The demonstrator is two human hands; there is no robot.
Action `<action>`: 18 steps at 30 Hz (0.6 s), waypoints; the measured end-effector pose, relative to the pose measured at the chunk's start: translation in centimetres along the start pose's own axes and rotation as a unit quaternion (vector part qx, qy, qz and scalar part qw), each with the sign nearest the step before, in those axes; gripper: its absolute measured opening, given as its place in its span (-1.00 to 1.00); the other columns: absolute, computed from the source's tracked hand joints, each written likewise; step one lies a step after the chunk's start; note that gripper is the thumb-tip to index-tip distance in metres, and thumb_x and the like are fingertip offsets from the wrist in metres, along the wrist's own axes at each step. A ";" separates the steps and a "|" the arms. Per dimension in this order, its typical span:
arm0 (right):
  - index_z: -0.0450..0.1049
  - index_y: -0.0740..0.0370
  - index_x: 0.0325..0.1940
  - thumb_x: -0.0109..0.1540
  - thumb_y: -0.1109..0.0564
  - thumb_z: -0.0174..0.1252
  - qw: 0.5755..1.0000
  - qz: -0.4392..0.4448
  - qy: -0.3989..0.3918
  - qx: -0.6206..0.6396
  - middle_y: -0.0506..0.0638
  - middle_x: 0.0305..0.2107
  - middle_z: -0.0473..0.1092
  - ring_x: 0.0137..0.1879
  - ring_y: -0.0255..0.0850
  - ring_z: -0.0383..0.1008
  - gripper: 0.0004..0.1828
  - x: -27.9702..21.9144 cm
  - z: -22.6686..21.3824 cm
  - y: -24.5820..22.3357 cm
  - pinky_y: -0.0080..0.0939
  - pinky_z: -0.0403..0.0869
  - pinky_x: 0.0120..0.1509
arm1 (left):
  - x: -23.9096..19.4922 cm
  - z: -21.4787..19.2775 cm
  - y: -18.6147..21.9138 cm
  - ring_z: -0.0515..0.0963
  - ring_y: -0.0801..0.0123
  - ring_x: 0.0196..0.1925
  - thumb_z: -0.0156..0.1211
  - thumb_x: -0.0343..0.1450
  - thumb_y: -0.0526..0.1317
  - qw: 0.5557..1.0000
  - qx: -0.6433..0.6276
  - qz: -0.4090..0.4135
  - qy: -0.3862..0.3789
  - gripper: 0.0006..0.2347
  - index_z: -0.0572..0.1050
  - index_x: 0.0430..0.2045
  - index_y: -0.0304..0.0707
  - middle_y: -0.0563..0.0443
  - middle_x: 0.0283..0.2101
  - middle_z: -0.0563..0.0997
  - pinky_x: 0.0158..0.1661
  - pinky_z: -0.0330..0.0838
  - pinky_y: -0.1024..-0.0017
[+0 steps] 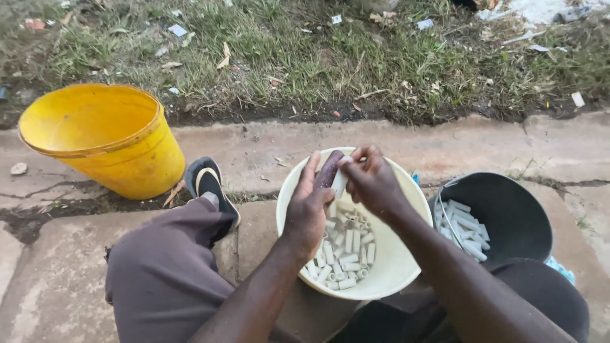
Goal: Sanding small white tubes individually using a piece of sandpaper and sorting them into buckets.
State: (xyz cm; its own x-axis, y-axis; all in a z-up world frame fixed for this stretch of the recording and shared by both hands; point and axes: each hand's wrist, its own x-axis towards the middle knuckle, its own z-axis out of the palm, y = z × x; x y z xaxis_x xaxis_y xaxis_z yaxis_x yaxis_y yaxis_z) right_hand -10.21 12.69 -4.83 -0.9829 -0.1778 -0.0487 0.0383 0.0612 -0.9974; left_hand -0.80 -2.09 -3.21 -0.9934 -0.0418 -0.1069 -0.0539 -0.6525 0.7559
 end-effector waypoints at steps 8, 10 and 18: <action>0.41 0.26 0.25 0.38 0.13 -0.01 0.999 -0.003 0.049 -0.013 0.34 -0.36 0.58 -0.28 -0.06 0.70 -0.63 0.0 -4.3 -4.9 -0.24 0.64 -0.42 | 2.2 -1.3 0.8 0.60 0.22 0.10 0.14 0.24 -0.45 0.984 0.176 -0.023 0.023 -0.31 0.38 0.40 -0.14 -0.19 0.13 0.55 -0.01 0.64 0.45; 0.42 0.25 0.24 0.39 0.14 -0.01 0.997 -0.004 0.063 -0.038 0.33 -0.35 0.59 -0.27 -0.07 0.70 -0.65 -0.4 -5.4 -6.2 -0.28 0.63 -0.41 | 1.6 -0.8 0.8 0.64 0.35 0.02 0.24 0.23 -0.42 0.953 0.300 -0.039 0.009 -0.35 0.49 0.34 -0.02 -0.05 0.05 0.66 -0.07 0.61 0.51; 0.48 0.29 0.20 0.41 -0.02 0.15 0.996 -0.012 0.080 -0.038 0.23 -0.41 0.58 -0.37 -0.14 0.69 -0.61 -1.1 -7.2 -7.2 -0.30 0.64 -0.44 | 15.4 -12.4 -23.7 0.71 0.17 0.14 0.46 0.20 -0.26 0.748 0.625 -0.185 -0.124 -0.58 0.72 -0.03 0.14 0.03 -0.01 0.73 0.07 0.61 0.31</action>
State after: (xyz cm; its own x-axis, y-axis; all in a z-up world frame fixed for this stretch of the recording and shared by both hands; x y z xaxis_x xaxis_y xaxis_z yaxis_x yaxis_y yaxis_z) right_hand -10.74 19.48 2.82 -0.9997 -0.0225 -0.0099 0.0067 0.1339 -0.9910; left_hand -13.55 3.35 -30.76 -0.8667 0.2085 -0.4532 -0.2299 0.6393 0.7338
